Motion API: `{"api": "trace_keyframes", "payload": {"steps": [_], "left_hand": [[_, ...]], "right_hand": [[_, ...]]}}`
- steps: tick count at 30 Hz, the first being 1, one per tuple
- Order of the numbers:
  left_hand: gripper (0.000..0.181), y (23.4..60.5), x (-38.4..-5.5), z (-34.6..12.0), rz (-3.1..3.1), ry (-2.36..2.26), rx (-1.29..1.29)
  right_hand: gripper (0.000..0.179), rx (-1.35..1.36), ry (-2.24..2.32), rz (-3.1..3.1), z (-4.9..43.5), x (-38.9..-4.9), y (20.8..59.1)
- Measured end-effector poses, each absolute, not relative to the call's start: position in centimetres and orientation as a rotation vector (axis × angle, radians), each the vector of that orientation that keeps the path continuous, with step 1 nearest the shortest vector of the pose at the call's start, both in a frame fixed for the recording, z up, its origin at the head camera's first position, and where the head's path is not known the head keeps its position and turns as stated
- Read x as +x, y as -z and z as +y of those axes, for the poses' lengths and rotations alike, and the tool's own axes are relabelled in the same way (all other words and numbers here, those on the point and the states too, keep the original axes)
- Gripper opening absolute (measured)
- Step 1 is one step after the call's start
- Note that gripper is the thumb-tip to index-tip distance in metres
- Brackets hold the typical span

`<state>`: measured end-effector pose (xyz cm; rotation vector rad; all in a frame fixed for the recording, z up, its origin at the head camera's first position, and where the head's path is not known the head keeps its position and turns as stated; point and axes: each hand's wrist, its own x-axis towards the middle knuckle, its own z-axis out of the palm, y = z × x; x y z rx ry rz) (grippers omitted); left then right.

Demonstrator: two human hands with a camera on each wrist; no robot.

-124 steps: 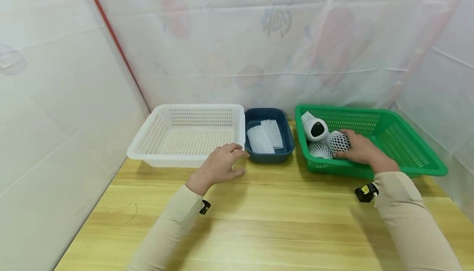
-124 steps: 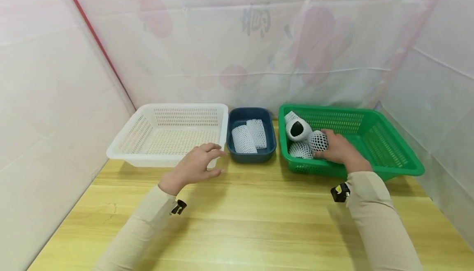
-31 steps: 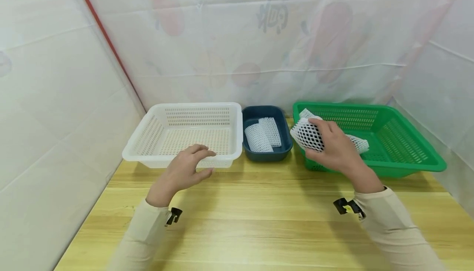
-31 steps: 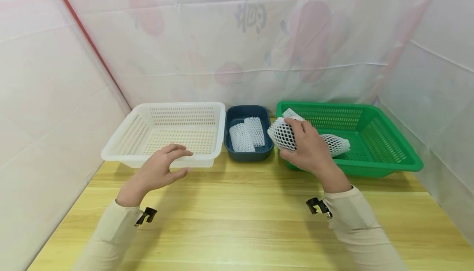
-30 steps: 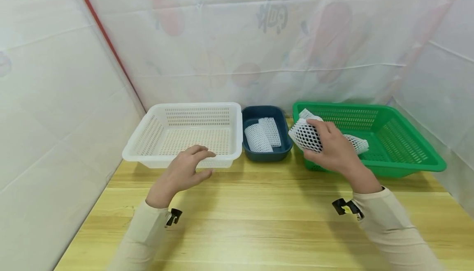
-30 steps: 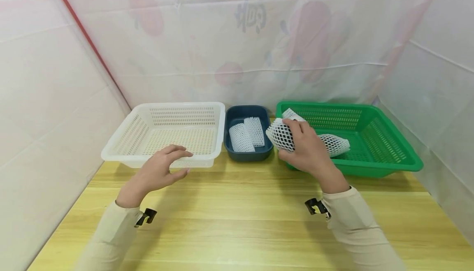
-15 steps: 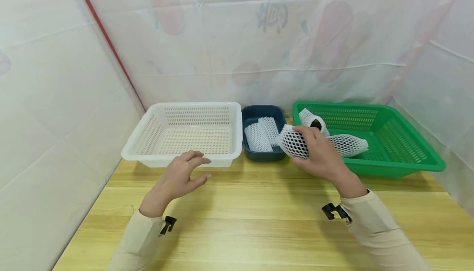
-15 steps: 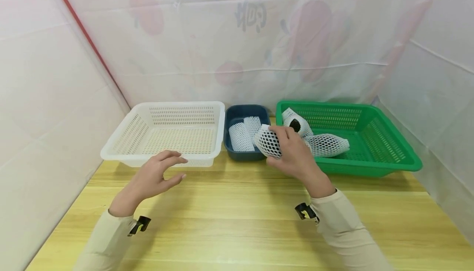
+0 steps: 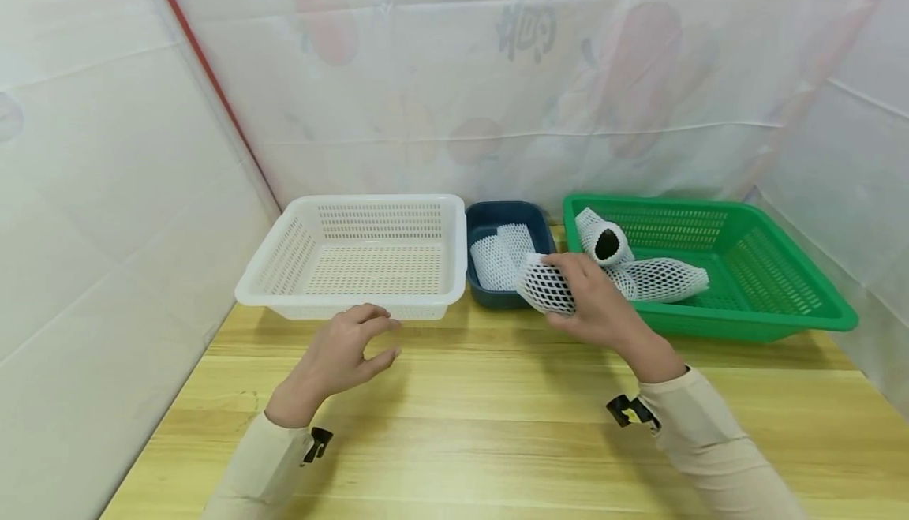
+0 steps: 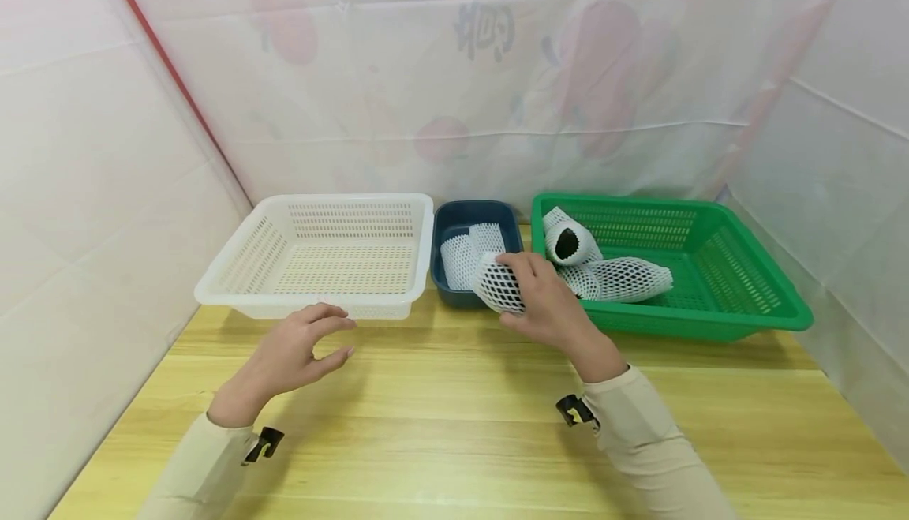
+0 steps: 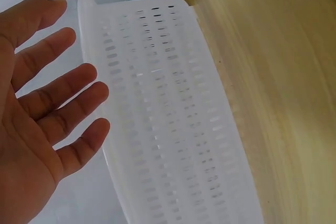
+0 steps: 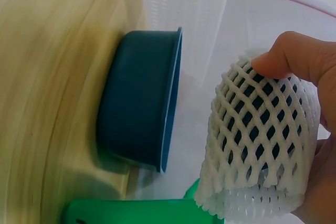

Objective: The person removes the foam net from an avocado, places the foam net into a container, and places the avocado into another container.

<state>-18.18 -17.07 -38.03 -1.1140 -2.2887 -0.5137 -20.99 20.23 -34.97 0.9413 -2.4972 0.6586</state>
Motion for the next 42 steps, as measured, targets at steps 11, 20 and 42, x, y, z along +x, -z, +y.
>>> {"api": "trace_keyframes", "payload": {"steps": [11, 20, 42], "left_hand": [[0.033, 39.0, -18.1, -17.4, -2.458, 0.536, -1.062], [0.034, 39.4, -18.2, -18.0, -2.556, 0.534, -1.012], [0.040, 40.1, -18.3, -19.0, -2.728, 0.540, -0.878]], "right_hand": [[0.071, 0.991, -0.689, -2.548, 19.6, -21.0, 35.8], [0.071, 1.012, -0.666, -2.566, 19.1, -20.8, 36.9], [0.068, 1.004, -0.734, -2.746, 18.3, -21.3, 39.9]]}}
